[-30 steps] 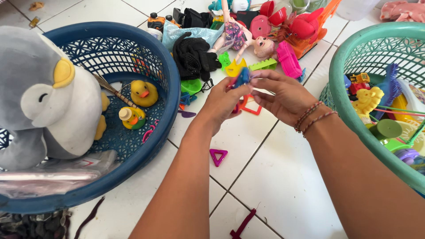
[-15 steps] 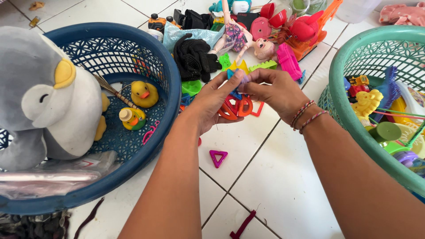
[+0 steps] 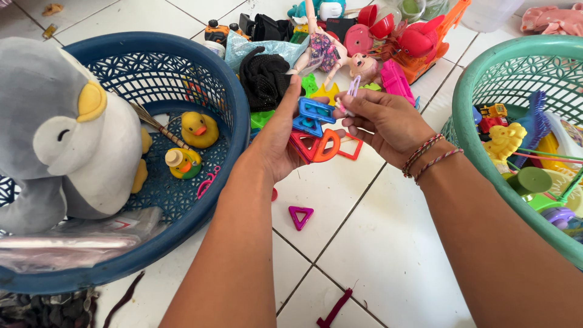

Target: The person sorts a pile of mixed toys on a tiled floor into two plastic baskets. They pick up items such as a toy cash register, plastic hangers, a toy scale, a toy phone, plastic bags, and geometric shapes, placing them into either a blue or a green basket.

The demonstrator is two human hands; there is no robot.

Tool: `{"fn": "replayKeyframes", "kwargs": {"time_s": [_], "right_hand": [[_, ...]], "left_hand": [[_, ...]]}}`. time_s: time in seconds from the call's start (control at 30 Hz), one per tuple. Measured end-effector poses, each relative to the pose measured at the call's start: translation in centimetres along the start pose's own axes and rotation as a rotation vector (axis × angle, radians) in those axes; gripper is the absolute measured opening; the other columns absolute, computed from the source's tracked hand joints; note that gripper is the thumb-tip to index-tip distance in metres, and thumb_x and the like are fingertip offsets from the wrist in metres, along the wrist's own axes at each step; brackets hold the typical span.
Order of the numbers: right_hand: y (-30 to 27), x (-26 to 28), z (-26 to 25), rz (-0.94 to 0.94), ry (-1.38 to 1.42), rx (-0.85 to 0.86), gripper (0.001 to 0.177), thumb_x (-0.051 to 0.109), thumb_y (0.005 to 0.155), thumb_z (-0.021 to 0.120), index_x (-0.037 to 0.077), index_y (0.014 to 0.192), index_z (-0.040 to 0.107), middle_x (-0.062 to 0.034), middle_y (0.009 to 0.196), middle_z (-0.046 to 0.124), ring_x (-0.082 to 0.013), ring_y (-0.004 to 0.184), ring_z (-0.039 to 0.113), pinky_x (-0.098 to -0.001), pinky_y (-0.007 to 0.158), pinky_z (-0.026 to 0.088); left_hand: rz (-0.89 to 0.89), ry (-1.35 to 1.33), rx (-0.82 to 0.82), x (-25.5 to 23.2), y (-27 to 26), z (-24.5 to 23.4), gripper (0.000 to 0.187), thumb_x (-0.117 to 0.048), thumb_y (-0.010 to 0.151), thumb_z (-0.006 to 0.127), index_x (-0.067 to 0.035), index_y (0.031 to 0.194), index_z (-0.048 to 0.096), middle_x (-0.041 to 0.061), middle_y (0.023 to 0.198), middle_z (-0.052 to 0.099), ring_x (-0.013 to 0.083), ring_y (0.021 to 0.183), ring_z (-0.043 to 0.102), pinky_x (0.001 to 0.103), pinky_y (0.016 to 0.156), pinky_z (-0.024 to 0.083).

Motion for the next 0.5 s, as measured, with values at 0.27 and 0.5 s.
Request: {"fn": "replayKeyframes", "kwargs": {"time_s": [0.27, 0.5], "right_hand": [[-0.3, 0.7, 0.1, 0.013, -0.157, 0.04, 0.024, 0.019, 0.092, 0.075, 0.006, 0.112, 0.075, 0.003, 0.09, 0.069, -0.0054, 0.076, 0.058, -0.0228, 0.075, 0.053], [-0.1, 0.6, 0.2, 0.02, -0.336, 0.109, 0.027, 0.018, 0.091, 0.071, 0.005, 0.115, 0.074, 0.0018, 0.1, 0.074, -0.005, 0.09, 0.066, -0.0229, 0.078, 0.051]], "left_hand": [[0.056, 0.241, -0.113, -0.6, 0.3, 0.4, 0.065, -0.057, 0.075, 0.079, -0.005, 0.112, 0.067, 0.01, 0.098, 0.078, 0.0263, 0.083, 0.082, 0.03, 0.061, 0.064], [0.065, 0.118, -0.09, -0.4, 1.0, 0.0, 0.033, -0.032, 0.087, 0.072, -0.008, 0.109, 0.069, 0.009, 0.092, 0.076, 0.0249, 0.072, 0.079, 0.032, 0.051, 0.062]]}}
Point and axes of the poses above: each hand's wrist, its own y-axis towards the middle knuckle, its own z-axis out of the palm, x = y × z, the point moved 1 cm from there along y, towards the middle knuckle
